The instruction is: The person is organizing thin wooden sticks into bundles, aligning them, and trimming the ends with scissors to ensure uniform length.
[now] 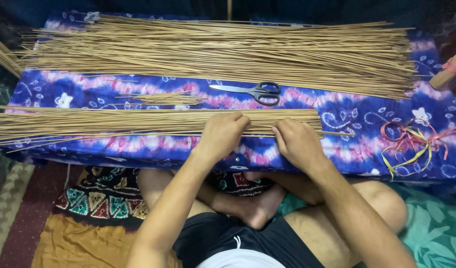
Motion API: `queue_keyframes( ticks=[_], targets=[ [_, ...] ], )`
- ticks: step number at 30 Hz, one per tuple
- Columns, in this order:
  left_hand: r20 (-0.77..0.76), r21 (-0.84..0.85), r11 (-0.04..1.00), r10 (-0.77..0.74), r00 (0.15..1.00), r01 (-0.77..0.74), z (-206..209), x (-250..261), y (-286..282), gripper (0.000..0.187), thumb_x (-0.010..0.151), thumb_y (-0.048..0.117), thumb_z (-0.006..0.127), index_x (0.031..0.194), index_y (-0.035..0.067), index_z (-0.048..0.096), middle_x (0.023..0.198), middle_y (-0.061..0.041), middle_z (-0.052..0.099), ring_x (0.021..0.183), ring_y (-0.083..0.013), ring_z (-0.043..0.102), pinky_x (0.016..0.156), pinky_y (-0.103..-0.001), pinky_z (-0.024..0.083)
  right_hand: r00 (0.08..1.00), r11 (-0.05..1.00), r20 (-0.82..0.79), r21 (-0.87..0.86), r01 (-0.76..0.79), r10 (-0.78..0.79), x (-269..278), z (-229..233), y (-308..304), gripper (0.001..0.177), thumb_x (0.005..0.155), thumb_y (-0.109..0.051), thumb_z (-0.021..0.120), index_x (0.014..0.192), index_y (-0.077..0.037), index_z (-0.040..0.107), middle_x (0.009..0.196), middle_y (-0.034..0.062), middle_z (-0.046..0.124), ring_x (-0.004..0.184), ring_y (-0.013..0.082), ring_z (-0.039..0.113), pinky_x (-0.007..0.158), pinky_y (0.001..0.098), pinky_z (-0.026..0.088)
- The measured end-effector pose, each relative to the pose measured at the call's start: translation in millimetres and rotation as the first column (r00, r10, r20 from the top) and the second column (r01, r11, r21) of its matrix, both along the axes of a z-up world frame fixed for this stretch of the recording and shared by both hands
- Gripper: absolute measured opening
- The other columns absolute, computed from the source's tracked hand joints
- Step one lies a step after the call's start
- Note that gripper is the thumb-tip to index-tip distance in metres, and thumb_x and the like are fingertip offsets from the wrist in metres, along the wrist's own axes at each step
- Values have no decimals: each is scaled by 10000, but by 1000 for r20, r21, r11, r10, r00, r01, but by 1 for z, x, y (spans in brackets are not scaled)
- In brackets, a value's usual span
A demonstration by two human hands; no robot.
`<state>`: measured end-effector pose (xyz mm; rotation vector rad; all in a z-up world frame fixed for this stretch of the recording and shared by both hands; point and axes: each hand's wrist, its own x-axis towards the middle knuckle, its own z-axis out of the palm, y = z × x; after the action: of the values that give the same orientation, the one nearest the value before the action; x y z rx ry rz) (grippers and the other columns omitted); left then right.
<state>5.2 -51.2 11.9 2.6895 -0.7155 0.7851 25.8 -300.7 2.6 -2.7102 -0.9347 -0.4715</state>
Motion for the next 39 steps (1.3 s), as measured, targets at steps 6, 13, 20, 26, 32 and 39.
queue_keyframes(
  ticks=[6, 13, 20, 26, 32, 39],
  targets=[
    [-53, 50, 997, 69, 996, -66, 8, -5, 51, 33, 932, 192, 677, 958, 189, 659, 768, -18, 630, 698, -296, 707, 597, -411, 547, 996, 996, -3, -1, 93, -93, 8, -4, -53, 167, 1041, -271, 587, 1060, -162, 712, 875, 62, 680, 936, 279, 715, 784, 417, 527],
    [-76, 18, 999, 35, 996, -33, 12, 0, 24, 53, 922, 214, 690, 923, 187, 645, 772, -17, 630, 696, -293, 709, 586, -418, 548, 998, 998, 10, 35, 54, -54, 8, 0, -36, 168, 1025, -282, 601, 1060, -173, 724, 864, 60, 670, 902, 278, 705, 767, 415, 522],
    [-120, -18, 995, 95, 988, -98, 11, 13, 31, 57, 933, 248, 702, 943, 226, 650, 848, 3, 646, 725, -299, 722, 623, -423, 580, 997, 977, -69, 205, 48, -35, 18, 16, -69, 177, 972, -54, 646, 1095, -96, 767, 967, 111, 693, 980, 351, 676, 824, 438, 522],
    [-219, -101, 990, 78, 973, -102, 7, 30, 13, 50, 931, 225, 716, 955, 217, 672, 916, -16, 635, 762, -351, 719, 643, -474, 593, 953, 813, -296, 540, 219, -60, 47, -9, -101, 163, 971, -53, 752, 1117, -110, 795, 931, 99, 711, 896, 239, 692, 770, 312, 549],
    [-264, -84, 990, 87, 961, -112, -2, 44, 5, 60, 897, 204, 742, 933, 206, 695, 907, -24, 619, 810, -352, 718, 677, -482, 593, 928, 742, -361, 596, 307, -94, 59, -30, -112, 183, 967, -63, 773, 1118, -161, 806, 926, 64, 713, 875, 167, 692, 716, 272, 539],
    [-269, -78, 996, 8, 963, -31, -2, 51, 11, 76, 864, 197, 784, 903, 192, 718, 860, -12, 627, 910, -298, 677, 814, -449, 530, 906, 649, -420, 674, 352, -55, 58, -31, -106, 200, 947, -11, 774, 1109, -124, 805, 919, 64, 728, 844, 111, 681, 712, 256, 550]
  ],
)
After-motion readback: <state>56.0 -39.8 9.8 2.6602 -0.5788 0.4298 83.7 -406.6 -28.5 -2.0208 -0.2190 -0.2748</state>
